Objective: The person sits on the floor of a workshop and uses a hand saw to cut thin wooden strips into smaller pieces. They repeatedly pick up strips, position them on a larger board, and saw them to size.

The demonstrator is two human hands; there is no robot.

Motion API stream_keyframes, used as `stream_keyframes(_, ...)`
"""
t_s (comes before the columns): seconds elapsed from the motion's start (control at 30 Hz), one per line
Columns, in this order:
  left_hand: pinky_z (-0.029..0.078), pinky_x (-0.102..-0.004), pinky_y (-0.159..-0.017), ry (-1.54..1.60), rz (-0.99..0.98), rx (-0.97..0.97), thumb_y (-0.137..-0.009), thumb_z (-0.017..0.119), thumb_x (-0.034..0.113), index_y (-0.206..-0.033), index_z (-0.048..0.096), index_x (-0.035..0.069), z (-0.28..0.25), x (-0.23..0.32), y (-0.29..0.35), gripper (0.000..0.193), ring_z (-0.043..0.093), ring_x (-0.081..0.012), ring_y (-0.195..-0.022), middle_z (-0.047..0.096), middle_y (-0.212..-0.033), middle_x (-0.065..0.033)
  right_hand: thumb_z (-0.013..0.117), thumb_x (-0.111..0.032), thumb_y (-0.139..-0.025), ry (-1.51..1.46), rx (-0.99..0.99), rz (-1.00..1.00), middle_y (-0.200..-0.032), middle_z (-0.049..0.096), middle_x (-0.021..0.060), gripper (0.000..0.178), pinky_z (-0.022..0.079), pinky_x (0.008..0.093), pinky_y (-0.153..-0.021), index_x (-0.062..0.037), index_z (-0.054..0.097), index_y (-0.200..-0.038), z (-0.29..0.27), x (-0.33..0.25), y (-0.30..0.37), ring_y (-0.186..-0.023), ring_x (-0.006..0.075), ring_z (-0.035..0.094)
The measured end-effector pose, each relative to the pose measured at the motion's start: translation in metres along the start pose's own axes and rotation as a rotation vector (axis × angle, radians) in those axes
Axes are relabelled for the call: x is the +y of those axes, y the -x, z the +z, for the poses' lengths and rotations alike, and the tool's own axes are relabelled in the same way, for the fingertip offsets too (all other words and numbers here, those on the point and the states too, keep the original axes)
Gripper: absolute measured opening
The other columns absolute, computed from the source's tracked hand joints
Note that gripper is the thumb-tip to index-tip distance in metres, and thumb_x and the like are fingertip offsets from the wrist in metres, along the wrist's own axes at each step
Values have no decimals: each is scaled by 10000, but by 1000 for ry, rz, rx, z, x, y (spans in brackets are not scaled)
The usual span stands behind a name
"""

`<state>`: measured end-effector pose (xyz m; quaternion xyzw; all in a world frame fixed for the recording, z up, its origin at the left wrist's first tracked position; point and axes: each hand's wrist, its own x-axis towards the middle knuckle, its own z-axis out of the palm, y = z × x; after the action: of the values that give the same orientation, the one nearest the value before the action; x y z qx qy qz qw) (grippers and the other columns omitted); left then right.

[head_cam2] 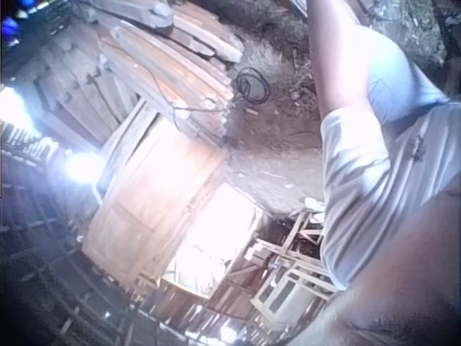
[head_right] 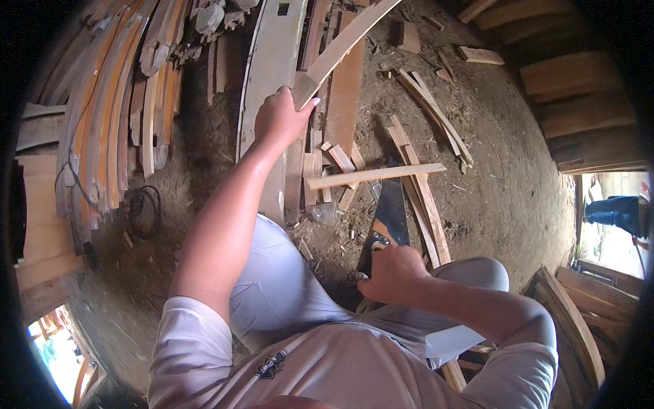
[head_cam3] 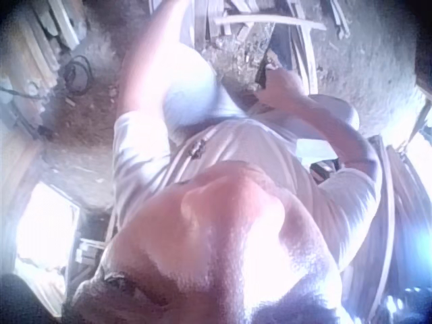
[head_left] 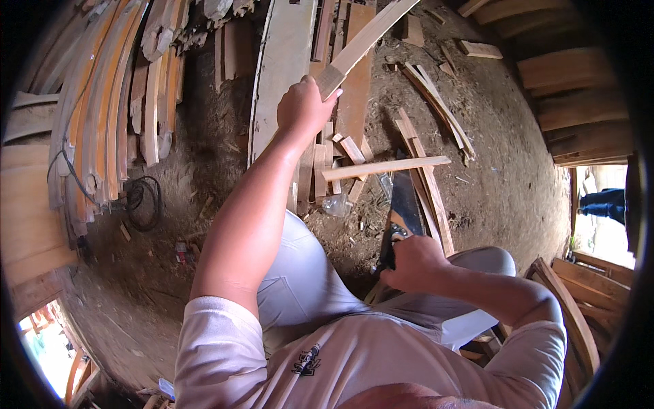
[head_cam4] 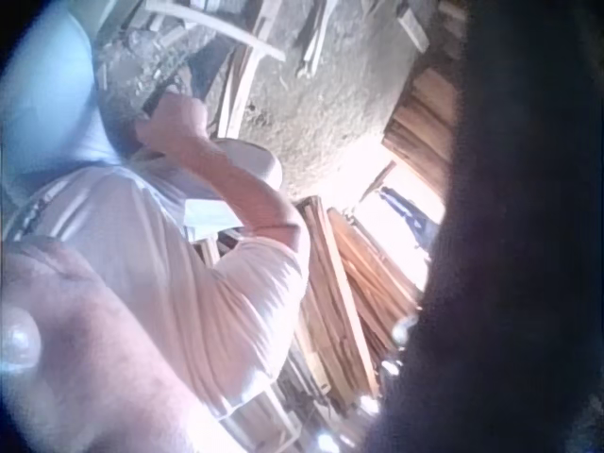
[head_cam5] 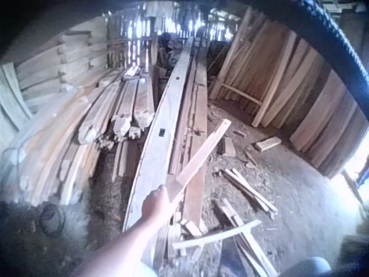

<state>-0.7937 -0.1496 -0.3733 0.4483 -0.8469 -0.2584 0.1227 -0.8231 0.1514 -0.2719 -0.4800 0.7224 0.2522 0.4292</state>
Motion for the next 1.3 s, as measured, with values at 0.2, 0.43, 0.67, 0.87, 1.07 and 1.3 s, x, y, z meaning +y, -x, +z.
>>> stream_keyframes(0.2, 592, -477, -738, -84, -24, 43, -880, 745, 427, -966, 658, 23, 12, 3, -1, 422, 737, -383, -849, 743, -895, -201, 707, -240, -825, -388, 448, 22, -808, 698, 246, 282, 555, 494, -749, 35, 687, -885, -1, 46, 51, -819, 425, 698)
stream_keyframes(0.43, 571, -479, -820, -49, -164, 55, -846, 749, 497, -998, 660, 6, 0, 10, -1, 522, 728, -384, -919, 739, -946, -212, 764, -109, -758, -1411, 606, 214, -695, 585, 33, 295, 395, 271, -477, 55, 655, -978, -22, 88, 133, -545, 108, 523)
stream_keyframes(0.67, 580, -474, -842, 14, -245, 87, -884, 685, 488, -947, 732, 38, -16, 12, -6, 456, 731, -395, -934, 751, -945, -213, 718, -143, -817, -1237, 1405, -380, -728, 556, 68, 564, 300, 202, -421, 115, 520, -1277, 32, 175, 214, -463, 73, 404)
stream_keyframes(0.87, 579, -481, -841, 67, -256, 125, -896, 647, 353, -981, 738, 58, -31, -1, -7, 320, 725, -395, -960, 749, -988, -212, 688, -394, -946, -787, 1510, -37, -680, 522, 25, 580, 311, 213, -459, 115, 575, -1199, 56, 245, 218, -509, 66, 445)
stream_keyframes(1.07, 572, -492, -826, -59, -153, 75, -878, 675, 339, -965, 721, 49, -23, 7, 7, 306, 719, -406, -933, 749, -946, -195, 731, -268, -915, -1089, 1241, -305, -716, 618, 24, 404, 469, 247, -482, 65, 639, -1126, -64, 91, 79, -548, 75, 557)
stream_keyframes(1.3, 599, -495, -817, -125, -38, 52, -897, 626, 309, -1020, 726, 56, -23, 39, 20, 299, 741, -392, -898, 755, -952, -197, 722, -168, -944, -1038, 1237, -388, -637, 611, 3, 207, 414, 266, -517, 31, 733, -997, -95, 47, -4, -573, 60, 523)
